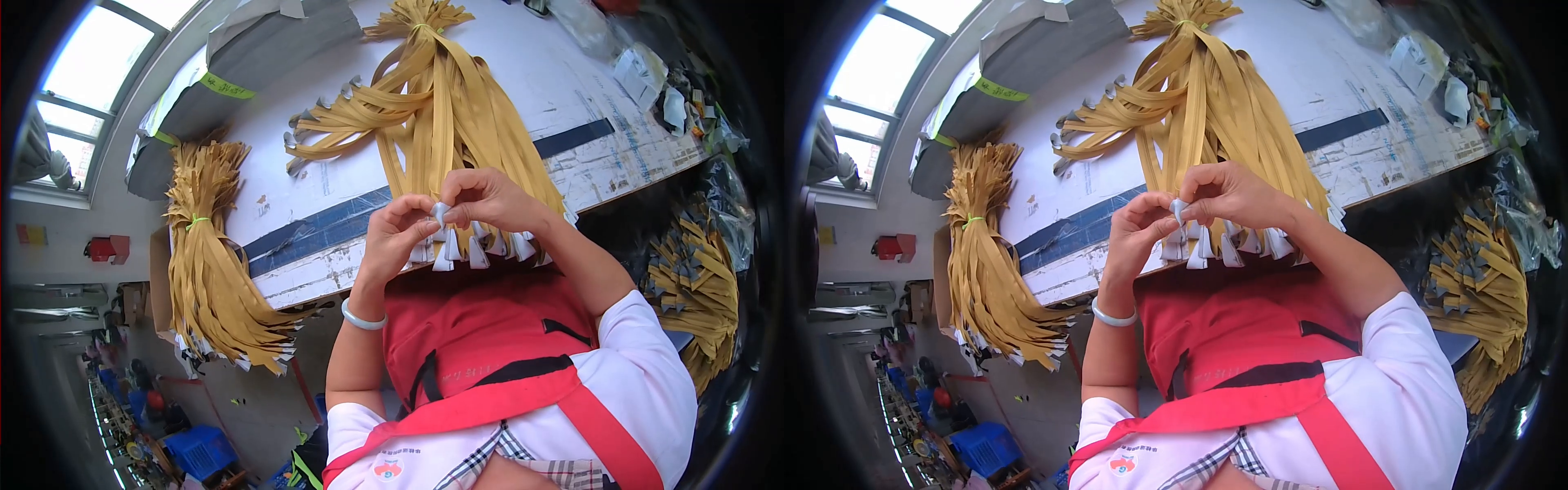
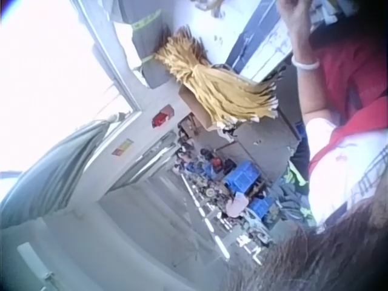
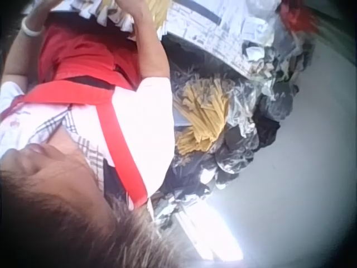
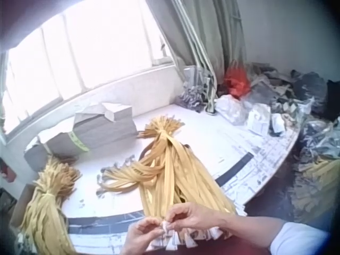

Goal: The recorder is manually assembling or inspecting long yellow zippers by attaching sliders and organizing bundles.

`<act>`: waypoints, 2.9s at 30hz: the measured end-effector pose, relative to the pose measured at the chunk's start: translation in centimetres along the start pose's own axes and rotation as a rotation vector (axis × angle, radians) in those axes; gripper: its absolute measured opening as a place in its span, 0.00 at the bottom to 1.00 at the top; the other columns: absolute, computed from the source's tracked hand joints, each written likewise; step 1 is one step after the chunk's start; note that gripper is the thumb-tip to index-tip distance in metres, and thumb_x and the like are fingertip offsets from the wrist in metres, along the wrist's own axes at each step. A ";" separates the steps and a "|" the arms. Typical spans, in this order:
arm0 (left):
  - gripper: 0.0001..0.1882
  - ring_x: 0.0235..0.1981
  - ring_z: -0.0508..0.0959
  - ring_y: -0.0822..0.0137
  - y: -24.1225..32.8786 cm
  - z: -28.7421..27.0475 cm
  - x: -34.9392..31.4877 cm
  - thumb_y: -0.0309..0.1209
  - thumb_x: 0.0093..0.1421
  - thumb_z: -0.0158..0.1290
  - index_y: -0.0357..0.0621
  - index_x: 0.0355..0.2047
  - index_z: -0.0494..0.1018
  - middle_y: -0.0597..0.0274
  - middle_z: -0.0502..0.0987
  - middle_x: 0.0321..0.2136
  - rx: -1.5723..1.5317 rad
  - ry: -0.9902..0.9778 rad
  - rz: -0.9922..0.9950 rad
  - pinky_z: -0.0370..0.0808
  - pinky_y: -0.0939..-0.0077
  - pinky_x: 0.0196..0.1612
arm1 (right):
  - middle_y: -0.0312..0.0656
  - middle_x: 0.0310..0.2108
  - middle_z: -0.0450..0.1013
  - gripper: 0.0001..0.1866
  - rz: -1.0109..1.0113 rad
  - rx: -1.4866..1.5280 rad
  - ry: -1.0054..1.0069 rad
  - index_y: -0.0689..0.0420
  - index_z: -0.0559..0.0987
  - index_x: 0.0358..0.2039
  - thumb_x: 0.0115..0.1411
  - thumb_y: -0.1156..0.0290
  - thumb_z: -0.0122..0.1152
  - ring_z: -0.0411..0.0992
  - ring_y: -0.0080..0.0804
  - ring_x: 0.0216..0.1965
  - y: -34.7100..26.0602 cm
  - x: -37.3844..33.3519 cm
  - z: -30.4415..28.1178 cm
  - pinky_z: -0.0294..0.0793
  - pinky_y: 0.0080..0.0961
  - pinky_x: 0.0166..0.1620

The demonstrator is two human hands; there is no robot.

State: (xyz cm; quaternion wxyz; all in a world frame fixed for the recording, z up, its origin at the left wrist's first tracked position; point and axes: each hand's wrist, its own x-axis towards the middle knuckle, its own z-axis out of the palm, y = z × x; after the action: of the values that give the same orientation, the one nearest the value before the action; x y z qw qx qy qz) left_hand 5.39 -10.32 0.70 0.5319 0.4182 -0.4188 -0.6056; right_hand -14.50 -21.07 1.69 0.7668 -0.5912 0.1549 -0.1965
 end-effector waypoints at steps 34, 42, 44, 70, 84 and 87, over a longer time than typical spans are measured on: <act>0.06 0.27 0.75 0.76 3.9 -7.6 -1.1 0.26 0.70 0.50 0.36 0.43 0.70 0.66 0.73 0.27 0.380 0.899 0.605 0.75 0.82 0.33 | 0.27 0.24 0.69 0.10 -0.145 -0.224 0.622 0.58 0.76 0.31 0.65 0.67 0.63 0.66 0.12 0.25 1.4 -0.5 -1.3 0.67 0.15 0.29; 0.07 0.34 0.78 0.58 -2.3 -3.3 -3.9 0.22 0.55 0.62 0.39 0.35 0.77 0.55 0.76 0.35 0.965 0.394 0.331 0.75 0.69 0.38 | 0.39 0.28 0.71 0.09 -0.112 -0.678 0.264 0.62 0.75 0.31 0.63 0.71 0.64 0.70 0.27 0.30 2.8 -0.2 2.2 0.70 0.26 0.35; 0.09 0.38 0.76 0.52 -4.4 -1.6 -4.1 0.23 0.53 0.62 0.40 0.34 0.76 0.54 0.75 0.36 1.254 0.351 0.361 0.73 0.62 0.41 | 0.44 0.30 0.72 0.07 -0.164 -0.874 0.181 0.61 0.77 0.32 0.61 0.71 0.64 0.73 0.36 0.32 3.4 0.8 2.9 0.72 0.29 0.37; 0.12 0.36 0.79 0.77 -1.8 -2.6 -0.6 0.20 0.57 0.63 0.40 0.40 0.75 0.67 0.80 0.35 -0.133 0.180 0.189 0.76 0.82 0.42 | 0.36 0.31 0.77 0.10 0.134 0.079 0.018 0.60 0.79 0.36 0.59 0.68 0.69 0.75 0.21 0.28 0.7 3.6 1.7 0.76 0.19 0.33; 0.06 0.33 0.77 0.74 -3.7 -0.5 -1.6 0.14 0.59 0.56 0.37 0.31 0.71 0.63 0.74 0.34 0.051 0.361 0.312 0.76 0.80 0.38 | 0.38 0.28 0.75 0.06 -0.020 -0.364 0.010 0.62 0.75 0.31 0.58 0.75 0.65 0.77 0.25 0.28 1.3 3.6 2.0 0.76 0.25 0.28; 0.08 0.29 0.76 0.67 -4.0 0.5 -1.4 0.12 0.57 0.52 0.37 0.30 0.69 0.60 0.70 0.30 0.453 0.527 0.417 0.75 0.76 0.35 | 0.42 0.28 0.72 0.06 -0.256 -0.721 0.182 0.61 0.73 0.30 0.57 0.75 0.62 0.76 0.34 0.27 3.5 3.5 3.5 0.75 0.30 0.28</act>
State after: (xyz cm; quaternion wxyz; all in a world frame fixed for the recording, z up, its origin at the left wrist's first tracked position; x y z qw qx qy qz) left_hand 3.88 -8.60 -2.90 0.6269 0.5719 -0.4668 -0.2491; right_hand -9.36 -19.08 -0.80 0.4622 -0.8173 0.2063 -0.2753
